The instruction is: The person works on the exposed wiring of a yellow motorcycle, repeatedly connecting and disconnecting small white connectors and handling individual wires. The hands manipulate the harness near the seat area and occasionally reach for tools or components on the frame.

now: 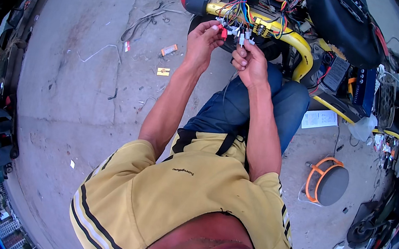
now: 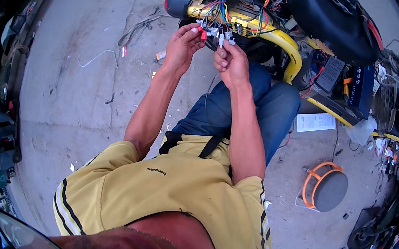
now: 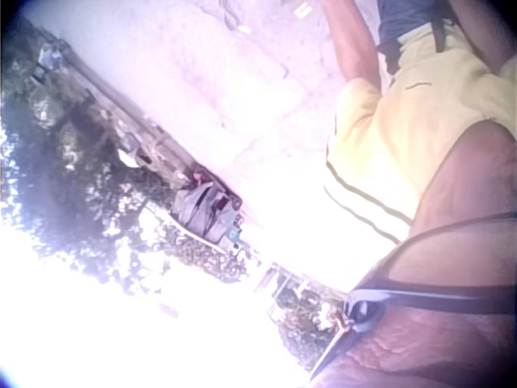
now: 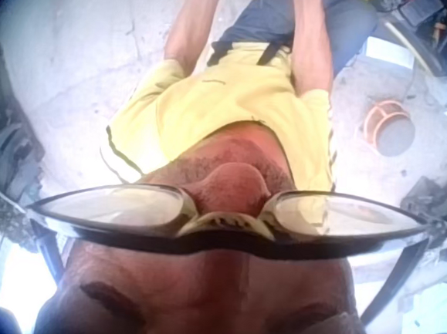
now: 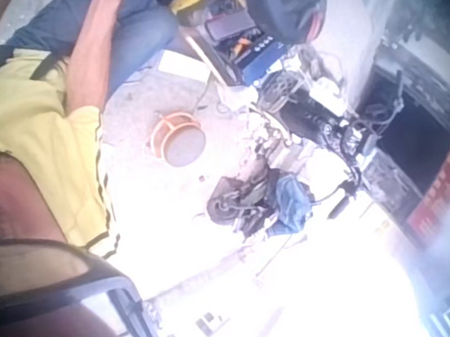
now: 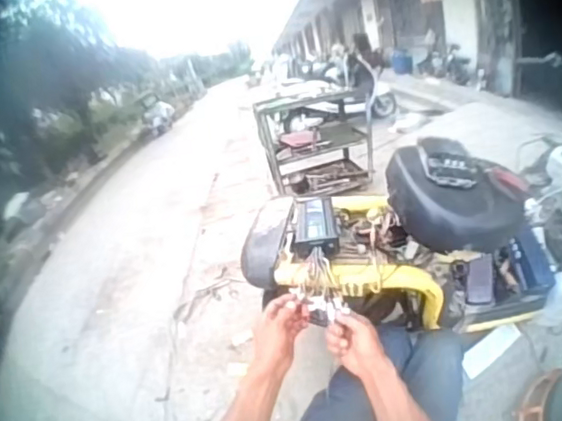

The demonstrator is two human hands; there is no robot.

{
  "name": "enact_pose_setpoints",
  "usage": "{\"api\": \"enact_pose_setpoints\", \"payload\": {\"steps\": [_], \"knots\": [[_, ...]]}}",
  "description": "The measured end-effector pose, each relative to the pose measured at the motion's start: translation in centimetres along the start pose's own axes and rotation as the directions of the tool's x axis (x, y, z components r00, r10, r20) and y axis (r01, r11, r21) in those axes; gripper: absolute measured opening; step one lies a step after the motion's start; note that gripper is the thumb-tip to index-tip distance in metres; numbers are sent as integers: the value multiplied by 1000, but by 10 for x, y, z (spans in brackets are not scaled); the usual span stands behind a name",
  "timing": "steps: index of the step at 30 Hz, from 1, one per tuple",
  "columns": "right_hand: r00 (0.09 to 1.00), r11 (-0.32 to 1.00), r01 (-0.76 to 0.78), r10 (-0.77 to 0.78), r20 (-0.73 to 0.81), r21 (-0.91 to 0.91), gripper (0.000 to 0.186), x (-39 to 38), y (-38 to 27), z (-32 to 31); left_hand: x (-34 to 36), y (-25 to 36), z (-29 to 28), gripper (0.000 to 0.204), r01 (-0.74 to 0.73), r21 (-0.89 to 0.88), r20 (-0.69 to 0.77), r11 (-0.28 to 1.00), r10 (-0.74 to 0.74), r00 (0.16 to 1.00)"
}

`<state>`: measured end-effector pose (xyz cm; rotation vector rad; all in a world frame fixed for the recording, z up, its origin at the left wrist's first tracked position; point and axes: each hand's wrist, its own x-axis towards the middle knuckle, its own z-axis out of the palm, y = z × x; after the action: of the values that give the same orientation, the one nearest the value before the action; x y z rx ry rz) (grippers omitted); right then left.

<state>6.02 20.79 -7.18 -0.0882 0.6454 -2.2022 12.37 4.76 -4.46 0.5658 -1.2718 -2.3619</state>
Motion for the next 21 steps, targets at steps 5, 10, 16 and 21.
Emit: {"api": "enact_pose_setpoints", "payload": {"steps": [5, 10, 16, 21], "knots": [[996, 993, 30, -40, -84, -116, 12, 4, 1, 3, -4, 3, 1, 28, 3, 93, 15, 996, -5, 1000], [973, 966, 74, -124, -193, -247, 15, 11, 6, 14, -5, 2, 4, 35, -39, 222, 28, 974, 34, 999], [951, 932, 117, -205, -232, -343, 13, 16, 9, 16, -2, 3, 7, 29, -161, 453, 90, 877, 134, 987], [946, 951, 102, -184, -267, -293, 11, 18, 10, 16, 19, -6, -13, 17, -280, 327, 133, 903, 249, 959]]}}
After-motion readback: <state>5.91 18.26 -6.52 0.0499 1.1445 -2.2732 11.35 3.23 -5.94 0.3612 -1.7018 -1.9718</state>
